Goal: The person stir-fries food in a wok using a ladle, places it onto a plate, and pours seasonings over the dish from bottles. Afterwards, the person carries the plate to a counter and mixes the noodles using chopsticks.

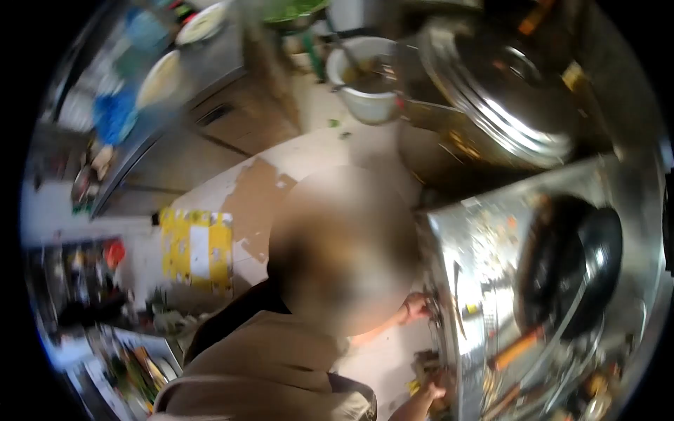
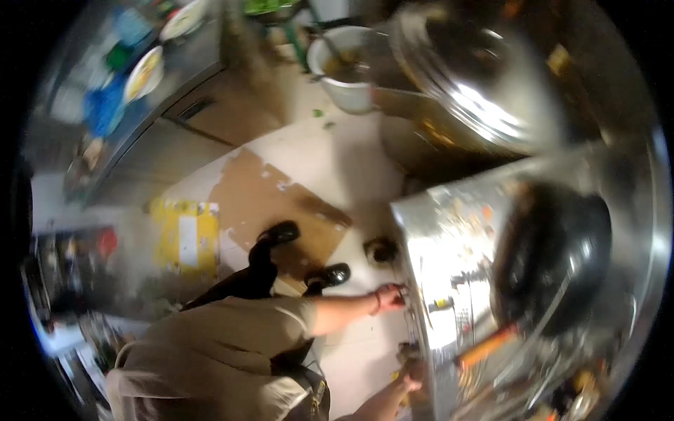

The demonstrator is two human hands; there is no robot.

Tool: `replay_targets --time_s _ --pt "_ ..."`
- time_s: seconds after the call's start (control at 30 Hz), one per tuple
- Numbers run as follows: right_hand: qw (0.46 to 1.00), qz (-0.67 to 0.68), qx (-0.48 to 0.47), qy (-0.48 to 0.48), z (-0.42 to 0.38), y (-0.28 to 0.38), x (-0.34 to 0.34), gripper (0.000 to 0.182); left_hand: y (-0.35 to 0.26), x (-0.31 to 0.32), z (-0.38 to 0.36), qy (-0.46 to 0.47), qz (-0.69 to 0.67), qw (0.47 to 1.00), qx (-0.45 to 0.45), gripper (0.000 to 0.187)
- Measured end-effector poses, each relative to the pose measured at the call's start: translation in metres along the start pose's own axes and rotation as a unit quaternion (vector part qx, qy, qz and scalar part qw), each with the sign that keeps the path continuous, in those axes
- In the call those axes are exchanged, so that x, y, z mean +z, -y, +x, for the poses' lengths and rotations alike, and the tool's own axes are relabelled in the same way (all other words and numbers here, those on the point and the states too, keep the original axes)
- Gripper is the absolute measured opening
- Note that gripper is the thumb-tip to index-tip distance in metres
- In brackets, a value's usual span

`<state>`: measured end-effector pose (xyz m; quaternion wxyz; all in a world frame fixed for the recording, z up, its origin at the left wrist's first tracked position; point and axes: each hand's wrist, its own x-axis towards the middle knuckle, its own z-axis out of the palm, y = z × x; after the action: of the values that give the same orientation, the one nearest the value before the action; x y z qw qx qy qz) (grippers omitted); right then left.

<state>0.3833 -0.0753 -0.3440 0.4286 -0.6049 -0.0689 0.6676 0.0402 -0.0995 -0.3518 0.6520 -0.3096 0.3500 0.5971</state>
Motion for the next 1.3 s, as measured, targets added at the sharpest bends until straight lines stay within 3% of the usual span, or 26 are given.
replay_targets --time_s 0.03,0.07,0.1,0.13,0.17,0.2,0.23,0.27,0.3,0.33,0.37,0.4,0.47,0.53,0.57,0.6,0.67,0.7,0.73,0.83,0.9,1.0,1.07,1.13,1.27,1.3 --pt "0.991 -0.095 -0.052 0.078 -0.018 0.004 -0.001 0.044 -0.009 0.003 -0.022 0.026 0.077 0.995 -0.055 0.036" --pt "0.978 -0.164 -0.101 0.085 -0.042 0.013 -0.003 0.043 0.030 -0.057 0.043 -0.004 0.060 0.990 -0.124 0.040" --pt "0.987 -0.109 0.024 -0.115 -0.073 0.026 0.019 0.042 0.004 -0.038 -0.018 0.056 0.137 0.975 -0.165 0.040" --pt "0.948 -0.181 -0.015 -0.262 -0.105 0.028 0.039 0.030 -0.011 -0.017 -0.066 0.088 0.222 0.954 -0.184 0.038" --pt "0.960 -0.151 -0.152 -0.179 -0.113 0.044 -0.004 0.025 -0.038 0.033 -0.139 0.112 0.264 0.935 -0.209 0.039" --pt "0.947 -0.126 -0.284 -0.082 -0.104 0.048 -0.042 0.019 -0.046 0.047 -0.160 0.151 0.236 0.928 -0.243 0.041" --pt "0.922 -0.154 -0.338 -0.109 -0.163 0.082 0.021 0.017 -0.052 0.063 -0.174 0.237 0.199 0.917 -0.253 0.046" --pt "0.893 -0.147 -0.401 -0.143 -0.185 0.106 0.053 0.020 -0.060 0.097 -0.203 0.232 0.229 0.926 -0.191 0.049" --pt "0.846 -0.177 -0.489 -0.114 -0.212 0.126 0.111 0.028 -0.057 0.120 -0.206 0.226 0.249 0.930 -0.147 0.051" --pt "0.840 -0.280 -0.452 -0.106 -0.231 0.148 0.146 0.039 -0.054 0.139 -0.203 0.233 0.235 0.935 -0.130 0.052" --pt "0.787 -0.402 -0.459 -0.093 -0.240 0.160 0.183 0.052 -0.050 0.172 -0.219 0.180 0.241 0.948 -0.100 0.051" --pt "0.782 -0.466 -0.413 -0.036 -0.243 0.163 0.215 0.066 -0.041 0.181 -0.200 0.266 0.210 0.936 -0.098 0.046" --pt "0.577 -0.677 -0.457 -0.015 -0.226 0.170 0.237 0.071 -0.014 0.198 -0.153 0.288 0.098 0.939 -0.159 0.035" --pt "0.554 -0.729 -0.394 -0.080 -0.207 0.186 0.247 0.066 -0.017 0.220 -0.212 0.255 0.237 0.937 -0.015 0.024" --pt "0.569 -0.665 -0.480 -0.051 -0.183 0.193 0.232 0.059 -0.021 0.222 -0.228 0.275 0.235 0.932 -0.017 0.019" --pt "0.599 -0.647 -0.473 -0.012 -0.155 0.210 0.216 0.054 -0.028 0.227 -0.251 0.288 0.224 0.931 -0.012 0.019" --pt "0.617 -0.640 -0.457 0.004 -0.177 0.227 0.228 0.050 -0.038 0.236 -0.278 0.337 0.237 0.911 0.003 0.021" --pt "0.691 -0.589 -0.416 0.055 -0.174 0.232 0.226 0.044 -0.043 0.238 -0.286 0.354 0.250 0.901 0.005 0.024" --pt "0.704 -0.581 -0.401 0.076 -0.167 0.237 0.224 0.041 -0.046 0.236 -0.295 0.356 0.278 0.892 0.016 0.025" --pt "0.826 -0.483 -0.279 0.082 -0.225 0.238 0.258 0.028 -0.060 0.210 -0.308 0.368 0.357 0.857 0.041 0.028" --pt "0.880 -0.410 -0.205 0.123 -0.245 0.234 0.269 0.023 -0.082 0.172 -0.326 0.341 0.363 0.866 0.040 0.033" --pt "0.956 -0.209 -0.065 0.195 -0.237 0.229 0.274 0.018 -0.113 0.078 -0.324 0.228 0.348 0.906 0.081 0.035" --pt "0.943 0.006 0.032 0.330 -0.239 0.226 0.285 0.023 -0.137 0.000 -0.330 0.117 0.321 0.934 0.107 0.035" --pt "0.920 0.145 0.128 0.340 -0.254 0.222 0.297 0.025 -0.161 -0.084 -0.344 0.001 0.325 0.935 0.140 0.032" --pt "0.920 0.144 0.143 0.335 -0.282 0.210 0.304 0.027 -0.208 -0.264 -0.396 -0.118 0.245 0.939 0.210 0.029" --pt "0.930 0.125 0.106 0.329 -0.293 0.207 0.305 0.028 -0.219 -0.313 -0.409 -0.144 0.216 0.935 0.241 0.028"
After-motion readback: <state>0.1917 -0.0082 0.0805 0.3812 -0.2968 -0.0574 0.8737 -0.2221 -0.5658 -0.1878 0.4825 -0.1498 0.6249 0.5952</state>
